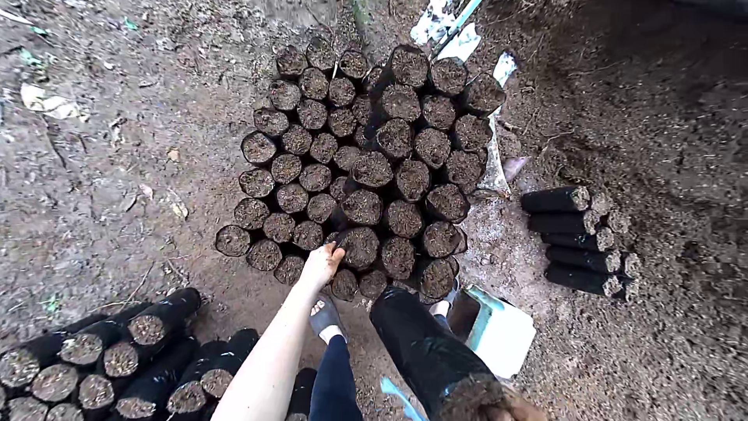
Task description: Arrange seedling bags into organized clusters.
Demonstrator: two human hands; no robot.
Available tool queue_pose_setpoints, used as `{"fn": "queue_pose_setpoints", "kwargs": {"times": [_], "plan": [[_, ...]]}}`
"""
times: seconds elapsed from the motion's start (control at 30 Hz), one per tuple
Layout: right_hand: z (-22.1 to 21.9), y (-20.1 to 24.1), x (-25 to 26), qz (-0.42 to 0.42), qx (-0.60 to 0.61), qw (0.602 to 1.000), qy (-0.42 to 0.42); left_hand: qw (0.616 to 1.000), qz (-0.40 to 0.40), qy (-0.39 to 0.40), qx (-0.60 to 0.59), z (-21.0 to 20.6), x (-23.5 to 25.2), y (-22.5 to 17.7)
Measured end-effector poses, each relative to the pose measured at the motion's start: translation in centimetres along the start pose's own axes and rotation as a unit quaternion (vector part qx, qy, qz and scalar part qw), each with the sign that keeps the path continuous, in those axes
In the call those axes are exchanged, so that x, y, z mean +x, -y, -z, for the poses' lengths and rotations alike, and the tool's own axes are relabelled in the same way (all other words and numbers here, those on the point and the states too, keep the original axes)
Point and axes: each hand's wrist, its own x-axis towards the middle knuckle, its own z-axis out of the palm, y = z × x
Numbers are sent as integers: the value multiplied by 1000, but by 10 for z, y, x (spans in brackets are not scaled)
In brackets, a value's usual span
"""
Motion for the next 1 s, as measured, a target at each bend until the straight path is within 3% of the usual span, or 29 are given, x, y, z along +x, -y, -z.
{"fn": "queue_pose_setpoints", "kwargs": {"times": [0.13, 0.17, 0.23, 0.3, 0.5, 0.6, 0.7, 0.83, 1.0], "plan": [[-34, 4, 18, 15, -93, 995, 9, 970, 53, -89, -222, -34, -43, 15], [-44, 4, 23, 12, -109, 994, 12, 952, 71, -59, -292, -47, -58, 11], [-67, 4, 31, -1, -134, 991, 20, 892, 101, 82, -433, -67, -81, 13], [-89, 6, 36, -9, -162, 986, 34, 859, 82, 85, -498, -78, -87, 27], [-157, 22, 60, -81, -124, 983, 108, 887, 100, 20, -451, -9, -84, 64], [-202, 40, 90, -123, 0, 989, 79, 922, 85, 35, -375, 45, -54, 60], [-237, 61, 124, -149, 175, 973, 27, 949, 121, 79, -279, 85, -5, 50], [-257, 82, 163, -184, 292, 938, -27, 963, 157, 92, -197, 101, 57, 33], [-275, 82, 210, -251, 399, 880, -49, 959, 156, 91, -219, 88, 110, 30]]}}
